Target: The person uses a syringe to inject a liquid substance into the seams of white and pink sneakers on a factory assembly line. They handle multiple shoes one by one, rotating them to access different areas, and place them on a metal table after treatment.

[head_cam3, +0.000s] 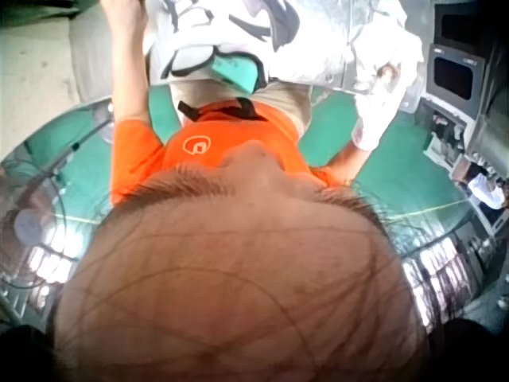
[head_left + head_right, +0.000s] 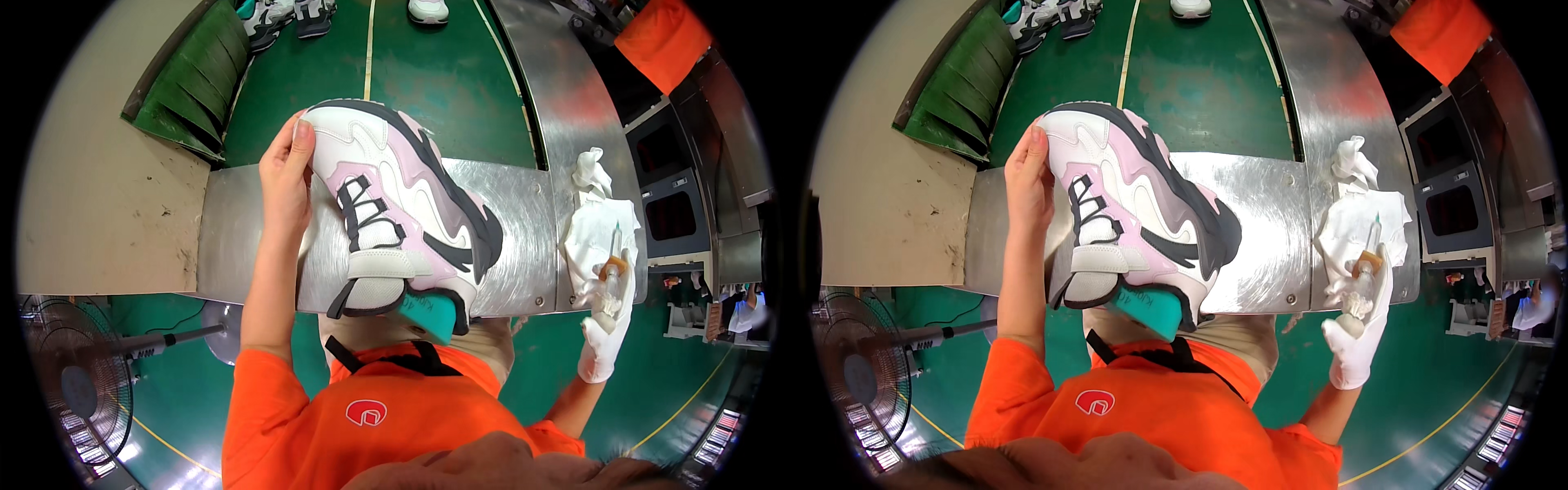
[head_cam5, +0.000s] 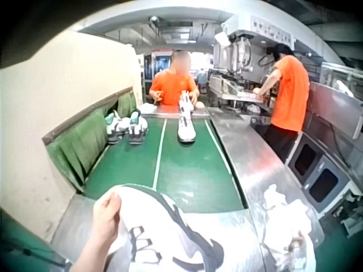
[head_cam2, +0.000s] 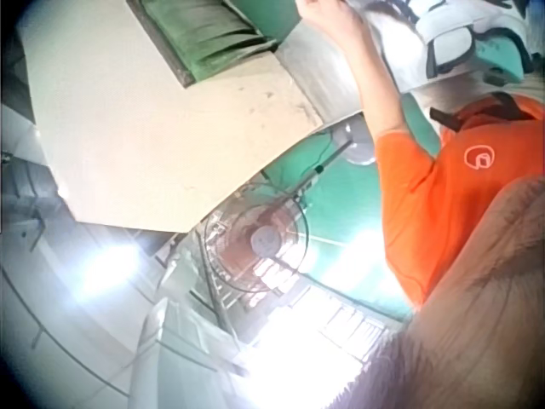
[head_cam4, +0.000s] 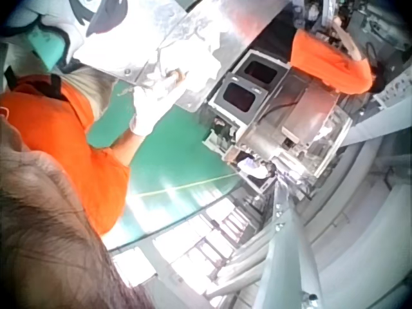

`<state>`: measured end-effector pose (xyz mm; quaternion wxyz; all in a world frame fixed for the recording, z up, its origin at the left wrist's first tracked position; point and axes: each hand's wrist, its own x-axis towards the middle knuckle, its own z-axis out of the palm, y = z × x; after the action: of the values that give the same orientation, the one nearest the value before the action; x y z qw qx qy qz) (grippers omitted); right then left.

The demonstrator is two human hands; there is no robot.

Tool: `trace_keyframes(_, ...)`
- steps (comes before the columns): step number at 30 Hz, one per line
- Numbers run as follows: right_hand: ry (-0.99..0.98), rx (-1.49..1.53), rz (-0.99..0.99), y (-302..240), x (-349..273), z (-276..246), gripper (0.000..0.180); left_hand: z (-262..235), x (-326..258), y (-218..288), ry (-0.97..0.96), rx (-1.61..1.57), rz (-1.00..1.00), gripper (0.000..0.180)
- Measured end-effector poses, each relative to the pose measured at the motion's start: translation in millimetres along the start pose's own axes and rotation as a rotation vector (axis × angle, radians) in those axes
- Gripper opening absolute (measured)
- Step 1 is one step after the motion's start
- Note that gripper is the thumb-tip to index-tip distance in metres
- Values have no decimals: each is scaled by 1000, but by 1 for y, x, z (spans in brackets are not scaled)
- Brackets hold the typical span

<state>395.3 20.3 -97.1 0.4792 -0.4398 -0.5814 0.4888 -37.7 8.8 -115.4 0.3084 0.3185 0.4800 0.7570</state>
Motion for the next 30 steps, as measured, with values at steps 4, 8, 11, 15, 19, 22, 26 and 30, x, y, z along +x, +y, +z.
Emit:
trace_keyframes(4, 68, -16, 371, 8, -12, -20, 97, 1, -3, 2, 34, 30, -13, 45)
trace_keyframes(8, -94, 20, 340, -7, -29, -23, 92, -1, -5, 5, 55, 69, -21, 46)
trace_keyframes(11, -247, 228, 331, -17, -22, 1, 102, 1, -7, 7, 74, 104, -15, 47)
trace_keyframes(15, -422, 594, 156, -15, -10, 33, 98, 10, -11, 12, 135, 88, -3, 48)
trace_keyframes(19, -461, 702, 252, -11, 3, 55, 59, 8, -10, 11, 139, 141, -17, 47)
trace_keyframes(22, -525, 687, 257, -12, 13, 73, 41, 10, -10, 12, 134, 174, -18, 46)
trace_keyframes(26, -551, 544, 278, 0, 22, 78, 47, 3, -8, 7, 117, 140, 1, 46)
trace_keyframes(30, -474, 524, 252, 9, 17, 76, 41, 7, -9, 9, 117, 114, 0, 46)
